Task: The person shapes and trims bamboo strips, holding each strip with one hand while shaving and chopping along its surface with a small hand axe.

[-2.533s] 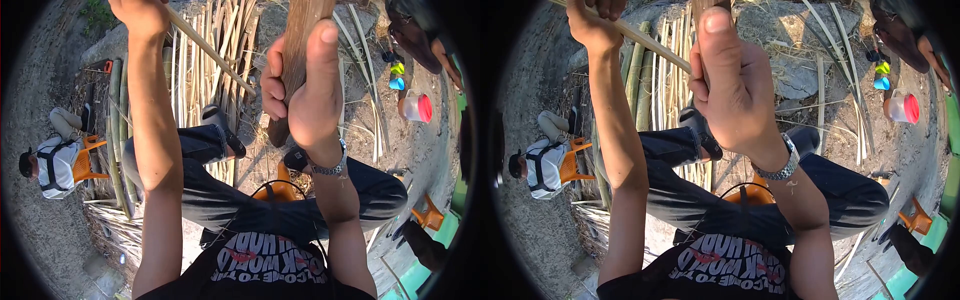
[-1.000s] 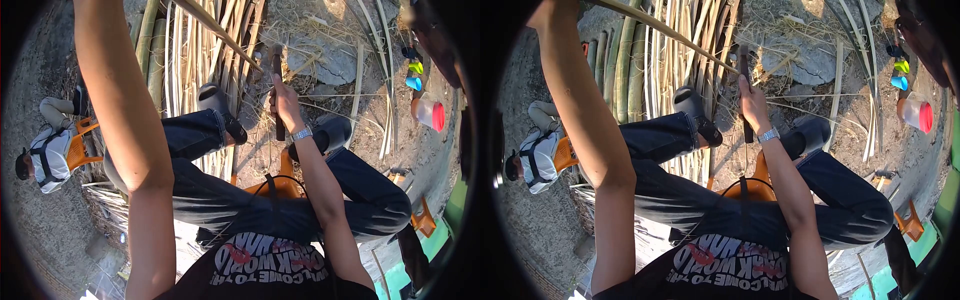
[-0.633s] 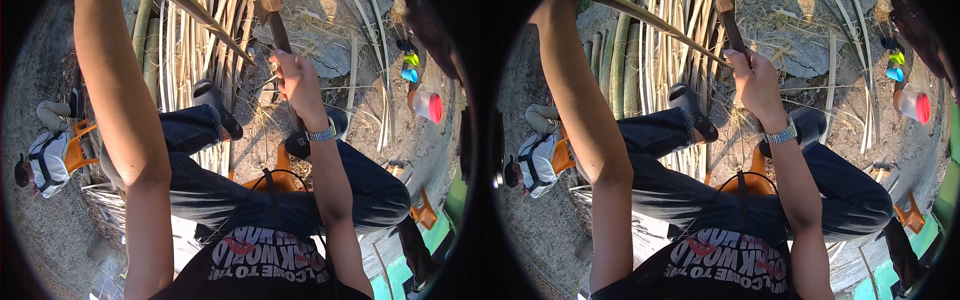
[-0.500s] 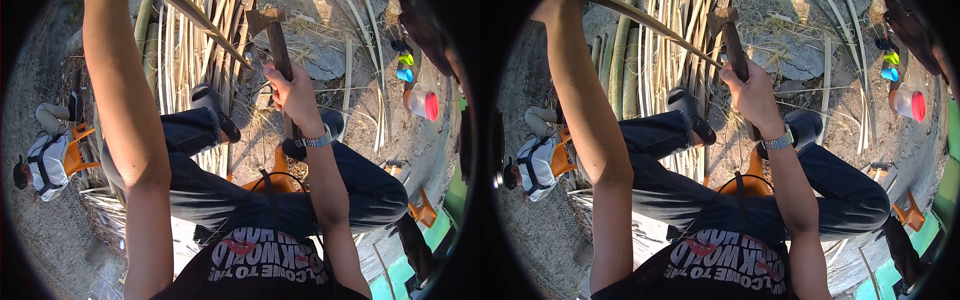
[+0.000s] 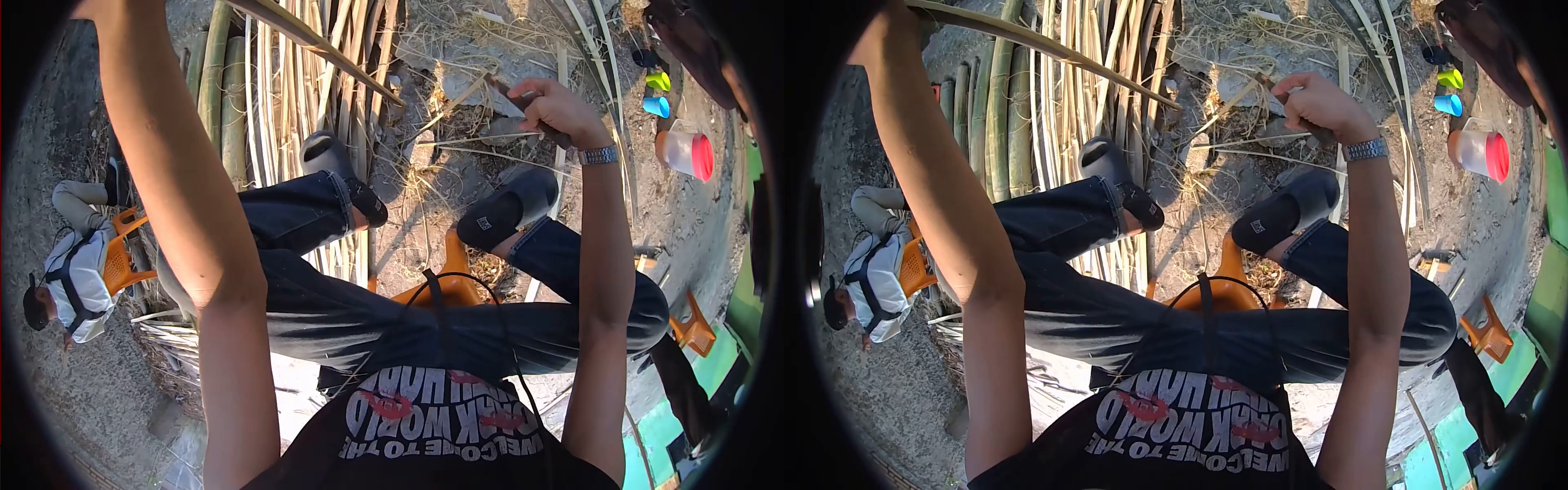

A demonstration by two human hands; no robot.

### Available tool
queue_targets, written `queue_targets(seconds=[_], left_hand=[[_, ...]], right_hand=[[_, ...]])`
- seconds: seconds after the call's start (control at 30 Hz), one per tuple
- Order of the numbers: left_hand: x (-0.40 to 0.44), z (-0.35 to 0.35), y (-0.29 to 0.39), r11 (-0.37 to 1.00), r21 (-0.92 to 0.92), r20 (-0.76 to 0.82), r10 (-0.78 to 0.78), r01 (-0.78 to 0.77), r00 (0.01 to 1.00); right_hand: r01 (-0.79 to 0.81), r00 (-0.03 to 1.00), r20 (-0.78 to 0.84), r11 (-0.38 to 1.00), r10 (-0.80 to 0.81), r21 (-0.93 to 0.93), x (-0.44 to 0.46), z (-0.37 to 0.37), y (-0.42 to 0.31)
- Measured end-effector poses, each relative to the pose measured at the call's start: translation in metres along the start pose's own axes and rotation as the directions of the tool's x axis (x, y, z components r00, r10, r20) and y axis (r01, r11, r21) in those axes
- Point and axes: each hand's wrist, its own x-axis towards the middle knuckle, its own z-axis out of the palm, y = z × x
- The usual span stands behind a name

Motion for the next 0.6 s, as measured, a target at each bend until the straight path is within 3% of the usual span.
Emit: queue_targets(seconds=[0.03,0.17,0.23,0.27,0.3,0.33,0.37,0.4,0.43,0.5,0.53,0.6], left_hand=[[0.001,-0.004,-0.001,0.995,-0.094,0.161,0.043,-0.028,0.986],[-0.006,-0.005,-0.002,0.992,-0.118,0.150,0.054,-0.036,0.987],[-0.008,0.000,-0.004,0.993,-0.113,0.148,0.054,-0.038,0.988],[-0.009,-0.001,-0.005,0.993,-0.108,0.146,0.054,-0.038,0.988],[-0.008,0.000,-0.006,0.993,-0.117,0.158,0.049,-0.030,0.986],[-0.008,0.000,-0.005,0.992,-0.120,0.159,0.052,-0.033,0.986],[-0.010,0.000,-0.005,0.993,-0.112,0.147,0.060,-0.044,0.987],[-0.012,-0.001,-0.005,0.994,-0.101,0.144,0.059,-0.045,0.988],[-0.013,-0.001,-0.005,0.994,-0.101,0.139,0.056,-0.042,0.989],[-0.014,-0.001,-0.004,0.994,-0.103,0.134,0.054,-0.040,0.989],[-0.014,-0.002,-0.005,0.994,-0.104,0.130,0.056,-0.042,0.990],[-0.014,-0.003,-0.005,0.993,-0.107,0.130,0.054,-0.040,0.990]], right_hand=[[-0.009,1.000,-0.002,1.000,0.009,0.001,-0.002,-0.014,0.003],[-0.001,1.000,0.019,0.983,0.005,-0.181,0.003,-0.055,0.006],[-0.040,0.997,0.025,0.810,0.067,-0.585,0.030,-0.072,0.018],[-0.059,0.997,-0.075,0.692,0.008,-0.719,0.041,-0.069,0.026],[-0.060,0.997,-0.078,0.698,0.007,-0.714,0.042,-0.061,0.029],[-0.033,0.947,-0.258,0.741,-0.190,-0.671,0.042,-0.052,0.031],[0.009,0.830,-0.428,0.775,-0.358,-0.632,0.041,-0.040,0.033],[0.099,0.683,-0.487,0.729,-0.544,-0.677,0.039,-0.031,0.038],[0.102,0.684,-0.485,0.730,-0.545,-0.675,0.038,-0.020,0.041],[0.135,0.441,-0.682,0.794,-0.584,-0.593,0.040,0.001,0.047],[0.139,0.442,-0.679,0.793,-0.586,-0.594,0.045,0.006,0.054],[0.210,0.250,-0.689,0.733,-0.680,-0.647,0.056,0.016,0.069]])
